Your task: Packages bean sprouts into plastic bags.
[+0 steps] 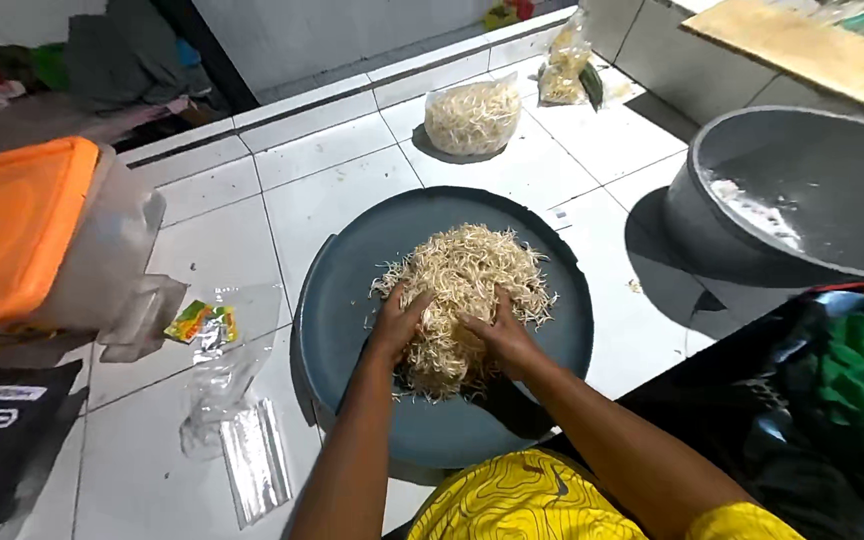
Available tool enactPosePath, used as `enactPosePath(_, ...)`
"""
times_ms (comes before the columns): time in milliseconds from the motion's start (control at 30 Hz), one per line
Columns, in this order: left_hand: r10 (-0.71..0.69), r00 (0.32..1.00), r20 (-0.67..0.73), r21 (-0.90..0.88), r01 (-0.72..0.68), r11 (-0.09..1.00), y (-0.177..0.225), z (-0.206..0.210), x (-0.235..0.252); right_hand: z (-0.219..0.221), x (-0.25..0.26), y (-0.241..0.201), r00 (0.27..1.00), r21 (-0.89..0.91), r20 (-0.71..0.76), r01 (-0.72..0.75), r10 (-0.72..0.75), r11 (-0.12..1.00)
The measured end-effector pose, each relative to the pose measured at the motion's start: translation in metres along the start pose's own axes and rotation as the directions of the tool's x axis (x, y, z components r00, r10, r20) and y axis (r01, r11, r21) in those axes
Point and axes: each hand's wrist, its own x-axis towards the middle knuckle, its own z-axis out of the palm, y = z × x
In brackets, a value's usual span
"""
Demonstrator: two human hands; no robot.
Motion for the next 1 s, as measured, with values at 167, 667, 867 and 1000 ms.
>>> enactPosePath(167,0.139,0.987,0.076,-0.367,-0.102,0.925,0.015,-0.013,-0.019,0.006,0.012,-0.042,0.986,0.041,0.163,0.041,-0.047,0.998)
enactPosePath(667,0.484,0.866,-0.121,-0.063,-0.494,0.867,0.078,-0.070,-0.065,-0.031,0.005,-0.174,0.675,-0.291,0.493,0.723,-0.549,0.627)
enactPosePath(867,0.601,0.795,-0.080,-0.089,-0.607,0.790,0.086,-0.063,-0.040,-0.022,0.010,-0.183,0.649,-0.304,0.461,0.756,-0.605,0.580)
enactPosePath(1000,0.548,0.836,-0.014,0.081,-0.545,0.834,0.072,-0.052,0.005,-0.029,0.024,-0.161,0.707,-0.432,0.444,0.707,-0.551,0.559)
